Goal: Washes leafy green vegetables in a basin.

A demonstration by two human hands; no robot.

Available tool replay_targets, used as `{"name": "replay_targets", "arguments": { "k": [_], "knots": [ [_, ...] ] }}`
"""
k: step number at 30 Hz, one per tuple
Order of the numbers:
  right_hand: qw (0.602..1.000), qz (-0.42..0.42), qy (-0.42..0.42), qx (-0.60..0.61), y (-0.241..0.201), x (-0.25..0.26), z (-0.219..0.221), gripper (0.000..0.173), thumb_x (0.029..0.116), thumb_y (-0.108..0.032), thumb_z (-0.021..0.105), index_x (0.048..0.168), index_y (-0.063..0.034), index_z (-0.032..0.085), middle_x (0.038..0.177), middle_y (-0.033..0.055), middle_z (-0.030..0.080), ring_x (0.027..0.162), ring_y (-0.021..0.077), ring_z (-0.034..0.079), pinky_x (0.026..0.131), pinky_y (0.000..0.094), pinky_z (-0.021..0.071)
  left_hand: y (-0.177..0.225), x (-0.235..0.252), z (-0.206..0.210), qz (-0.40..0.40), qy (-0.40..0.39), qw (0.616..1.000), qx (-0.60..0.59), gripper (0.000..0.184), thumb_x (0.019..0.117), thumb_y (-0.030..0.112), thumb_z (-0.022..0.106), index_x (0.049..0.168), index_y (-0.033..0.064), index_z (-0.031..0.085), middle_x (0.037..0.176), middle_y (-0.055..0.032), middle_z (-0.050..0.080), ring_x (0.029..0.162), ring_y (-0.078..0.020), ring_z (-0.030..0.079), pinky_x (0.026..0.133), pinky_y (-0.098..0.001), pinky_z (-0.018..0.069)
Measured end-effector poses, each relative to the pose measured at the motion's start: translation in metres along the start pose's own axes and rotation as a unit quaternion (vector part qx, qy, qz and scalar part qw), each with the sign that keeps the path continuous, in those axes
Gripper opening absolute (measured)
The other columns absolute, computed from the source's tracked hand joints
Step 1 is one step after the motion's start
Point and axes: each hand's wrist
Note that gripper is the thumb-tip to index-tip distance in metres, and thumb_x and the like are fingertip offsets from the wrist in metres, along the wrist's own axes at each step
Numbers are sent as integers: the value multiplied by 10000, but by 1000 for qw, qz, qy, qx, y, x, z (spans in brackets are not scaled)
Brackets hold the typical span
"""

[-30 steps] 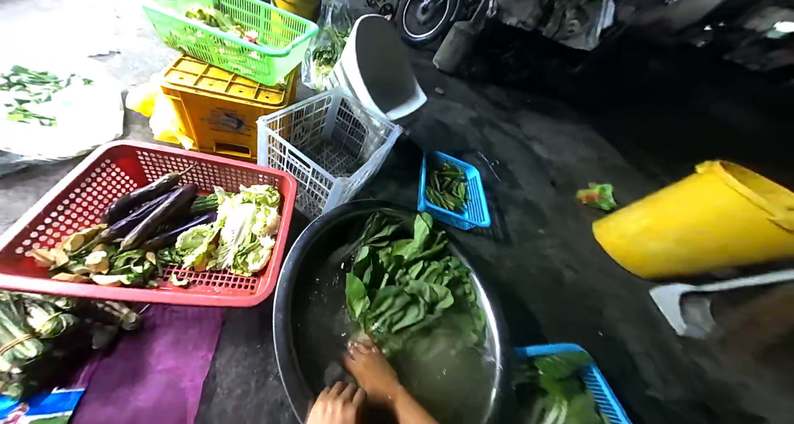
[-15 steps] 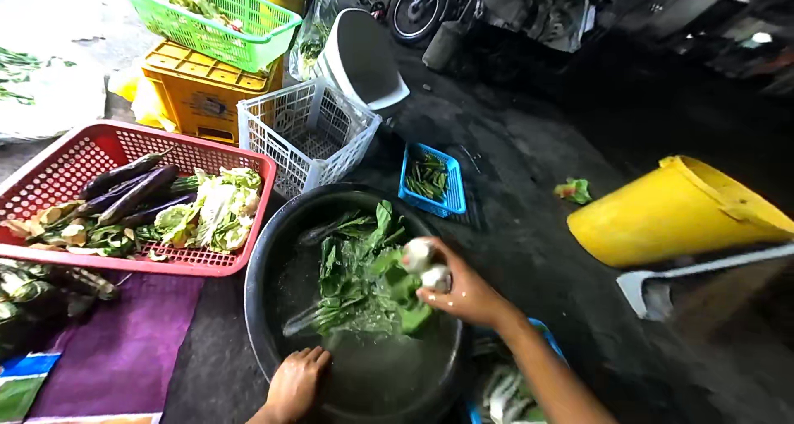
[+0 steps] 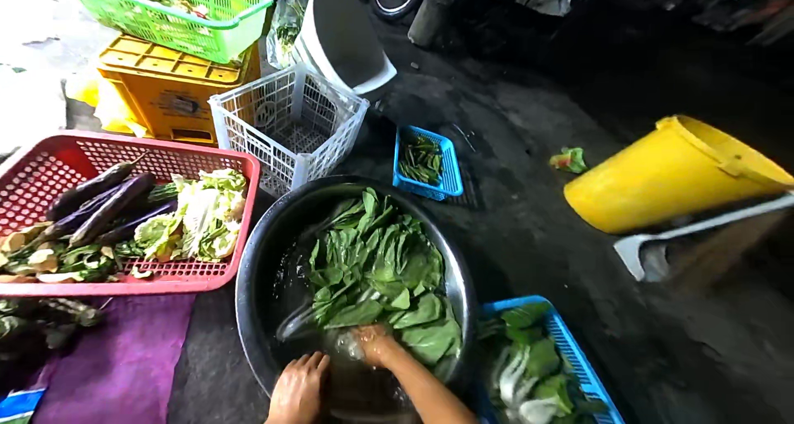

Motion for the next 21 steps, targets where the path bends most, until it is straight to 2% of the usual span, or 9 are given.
{"name": "replay_targets", "arguments": {
  "k": [3, 5, 7, 9, 11, 13, 15, 19, 21],
  "knots": [
    [999, 45, -7, -26, 15, -4, -22, 556, 942, -180, 705, 1447, -12, 546, 1449, 270, 552, 1392, 452, 473, 1176, 648, 307, 4, 5, -1, -26, -32, 999, 2, 270, 949, 213, 597, 1093, 31, 734, 1114, -158, 746, 1039, -358, 718, 866, -523, 562],
    [995, 91, 32, 29, 7, -9, -17, 583, 971, -162, 655, 1494, 25, 479, 1539, 290, 447, 1484, 451, 345, 1244, 589, 217, 4, 5, -1, -35, -32, 999, 8, 280, 950, 230, 588, 1090, 34, 731, 1115, -154, 746, 1045, -356, 716, 864, -521, 560],
    [995, 72, 42, 56, -8, -7, -1, 653, 975, -169, 663, 1552, 3, 409, 1606, 274, 359, 1521, 459, 262, 1250, 616, 165, 3, 3, 3, -10, 25, 1000, 11, 243, 927, 214, 613, 1016, 30, 743, 1028, -153, 757, 962, -354, 736, 799, -515, 579],
    [998, -5, 38, 52, -28, -6, 8, 668, 951, -230, 701, 1529, -11, 450, 1588, 234, 412, 1493, 420, 337, 1232, 609, 215, -1, -1, 10, 59, 135, 989, 8, 190, 859, 204, 641, 883, 38, 730, 871, -136, 743, 792, -325, 747, 656, -482, 596],
    [985, -86, 86, 126, -53, -17, 4, 692, 854, -183, 789, 1450, 42, 519, 1486, 260, 517, 1407, 397, 466, 1192, 553, 338, -5, -5, 10, 112, 201, 973, -20, 228, 859, 238, 601, 838, 41, 714, 802, -128, 716, 710, -303, 731, 596, -464, 588],
    [935, -123, 164, 289, -65, -29, -6, 791, 769, -40, 848, 1445, 104, 462, 1428, 306, 537, 1342, 385, 534, 1165, 479, 408, -8, -8, 6, 119, 219, 967, -55, 289, 895, 237, 538, 835, 11, 709, 788, -151, 715, 696, -323, 729, 592, -487, 581],
    [886, -138, 243, 370, -65, -55, -26, 803, 783, 20, 815, 1473, 105, 413, 1395, 303, 562, 1288, 352, 586, 1120, 439, 463, -11, -9, 7, 109, 218, 967, -69, 330, 906, 244, 505, 853, -4, 716, 781, -155, 716, 684, -329, 725, 588, -505, 577],
    [801, -254, 357, 409, -42, -148, -89, 758, 752, 2, 796, 1400, 156, 433, 1302, 213, 636, 1210, 197, 627, 1061, 335, 509, -10, -6, 15, 115, 224, 967, -26, 303, 886, 253, 527, 836, 18, 712, 750, -131, 706, 639, -309, 715, 540, -486, 566],
    [748, -324, 375, 442, -33, -187, -111, 720, 763, -62, 785, 1367, 128, 443, 1306, 157, 644, 1231, 179, 616, 1064, 352, 513, -7, -5, 14, 99, 229, 968, -35, 263, 880, 218, 564, 901, 13, 727, 811, -143, 725, 681, -323, 729, 571, -501, 582]
  ]
}}
Point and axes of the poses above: each hand's wrist, its own x-axis towards the middle knuckle, its own z-axis out of the palm, y = z × x
